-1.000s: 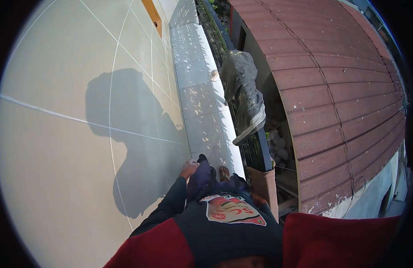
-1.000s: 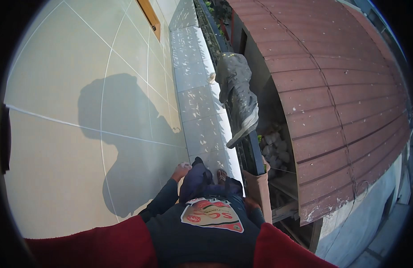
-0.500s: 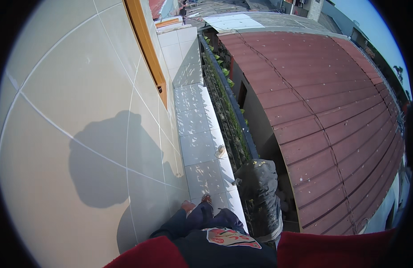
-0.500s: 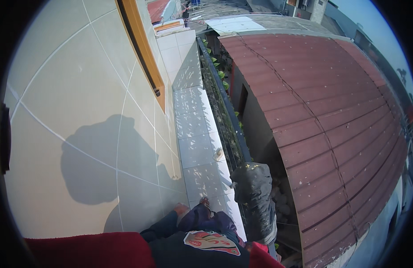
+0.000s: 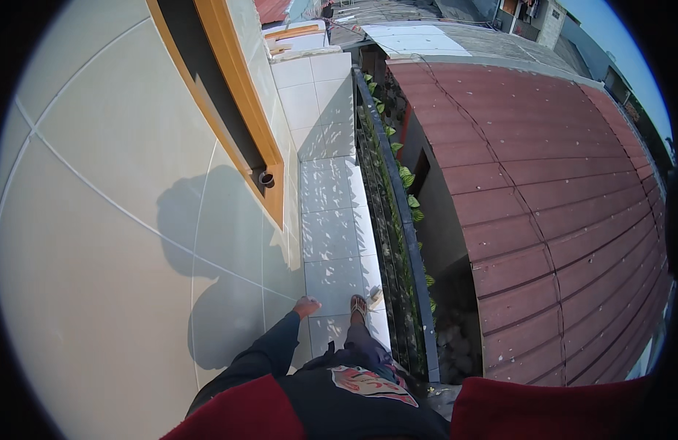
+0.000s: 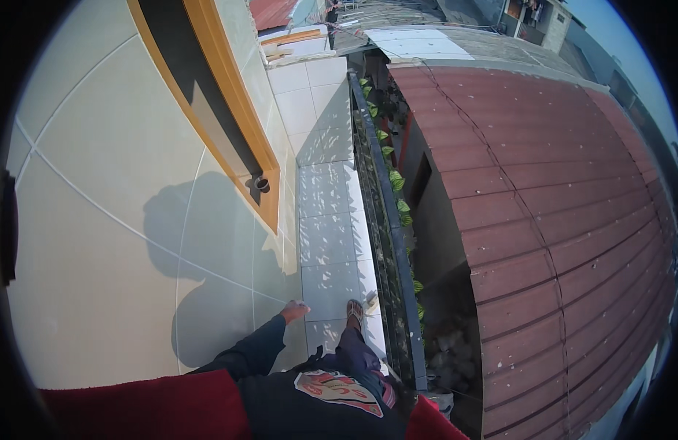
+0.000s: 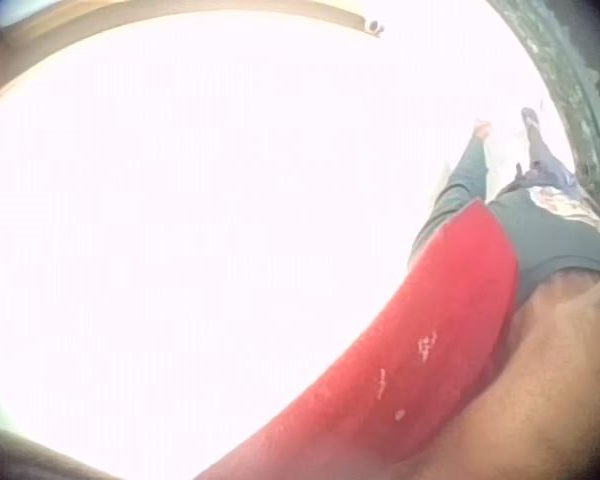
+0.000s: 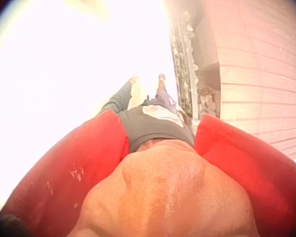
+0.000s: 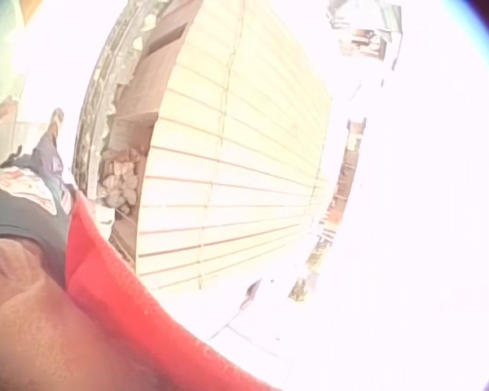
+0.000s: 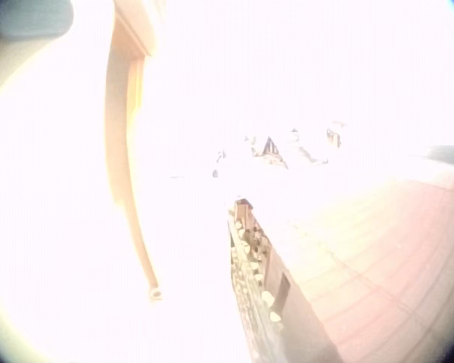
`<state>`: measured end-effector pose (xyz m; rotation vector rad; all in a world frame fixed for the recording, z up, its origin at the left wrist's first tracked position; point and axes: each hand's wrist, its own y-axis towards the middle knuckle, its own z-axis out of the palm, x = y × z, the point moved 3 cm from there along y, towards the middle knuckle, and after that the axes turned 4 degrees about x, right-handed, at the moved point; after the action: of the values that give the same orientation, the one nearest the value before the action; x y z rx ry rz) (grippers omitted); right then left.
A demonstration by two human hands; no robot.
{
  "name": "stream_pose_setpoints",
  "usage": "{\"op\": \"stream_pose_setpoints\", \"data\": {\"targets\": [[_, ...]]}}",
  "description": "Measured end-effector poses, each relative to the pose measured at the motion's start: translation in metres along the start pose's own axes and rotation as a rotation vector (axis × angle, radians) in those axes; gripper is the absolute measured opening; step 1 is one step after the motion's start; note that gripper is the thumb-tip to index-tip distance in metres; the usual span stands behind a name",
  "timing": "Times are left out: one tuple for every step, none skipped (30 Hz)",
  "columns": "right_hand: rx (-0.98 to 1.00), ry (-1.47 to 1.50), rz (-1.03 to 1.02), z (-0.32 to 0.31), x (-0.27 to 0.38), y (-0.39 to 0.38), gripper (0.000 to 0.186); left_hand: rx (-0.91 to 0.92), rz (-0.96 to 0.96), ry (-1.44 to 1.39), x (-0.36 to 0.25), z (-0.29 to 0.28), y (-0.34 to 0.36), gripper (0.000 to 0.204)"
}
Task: The person applies mortar to the vertical corner of an exterior building wall using a trowel, moves a bucket of mortar on the floor, and eventually picks up a cup and a small scrap of paper.
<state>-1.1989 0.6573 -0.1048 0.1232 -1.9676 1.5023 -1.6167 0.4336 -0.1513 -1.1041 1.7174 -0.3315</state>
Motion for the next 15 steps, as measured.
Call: {"op": "stream_pose_setpoints", "data": {"targets": [[-0.003,-0.015,-0.013,-0.009,0.017,0.012,0.027,-0.016,-0.026,0.053,-0.008,-0.013,0.009,0.045],[0.086,-0.046,-0.046,0.004,0.044,0.018,0.027,-0.06,0.008,0.037,0.037,-0.048,0.004,0.048],[0.058,-0.056,-0.04,-0.013,0.062,0.03,0.027,-0.027,-0.074,-0.012,0.018,-0.048,0.017,0.049],[0.049,-0.064,-0.043,-0.022,0.086,0.043,0.027,-0.028,-0.148,-0.052,-0.017,-0.073,0.037,0.051],[0.055,-0.077,-0.051,-0.025,0.112,0.055,0.027,-0.038,-0.125,-0.046,-0.037,-0.098,0.049,0.049],[0.062,-0.087,-0.069,-0.028,0.141,0.065,0.027,-0.213,-0.067,-0.017,-0.051,-0.122,0.058,0.051],[0.027,-0.084,-0.069,-0.038,0.162,0.077,0.027,-0.324,-0.047,-0.08,-0.09,-0.14,0.075,0.054],[0.011,-0.086,-0.076,-0.044,0.185,0.086,0.027,-0.376,-0.083,-0.144,-0.119,-0.162,0.085,0.062],[0.023,-0.093,-0.087,-0.041,0.21,0.094,0.027,-0.457,-0.077,-0.158,-0.126,-0.186,0.095,0.066],[0.033,-0.096,-0.092,-0.037,0.232,0.102,0.027,-0.539,-0.07,-0.165,-0.129,-0.21,0.108,0.069],[0.063,-0.108,-0.091,-0.028,0.252,0.109,0.028,-0.635,-0.035,-0.218,-0.116,-0.235,0.122,0.076],[0.085,-0.112,-0.087,-0.021,0.27,0.116,0.028,-0.728,0.008,-0.265,-0.102,-0.258,0.138,0.083],[0.077,-0.114,-0.069,-0.019,0.28,0.122,0.028,-0.716,-0.004,-0.279,-0.106,-0.272,0.16,0.083],[0.06,-0.112,-0.045,-0.017,0.288,0.129,0.028,-0.749,-0.118,-0.297,-0.117,-0.288,0.18,0.09],[0.05,-0.112,-0.018,-0.013,0.296,0.134,0.028,-0.789,-0.237,-0.309,-0.122,-0.307,0.196,0.097]]}}
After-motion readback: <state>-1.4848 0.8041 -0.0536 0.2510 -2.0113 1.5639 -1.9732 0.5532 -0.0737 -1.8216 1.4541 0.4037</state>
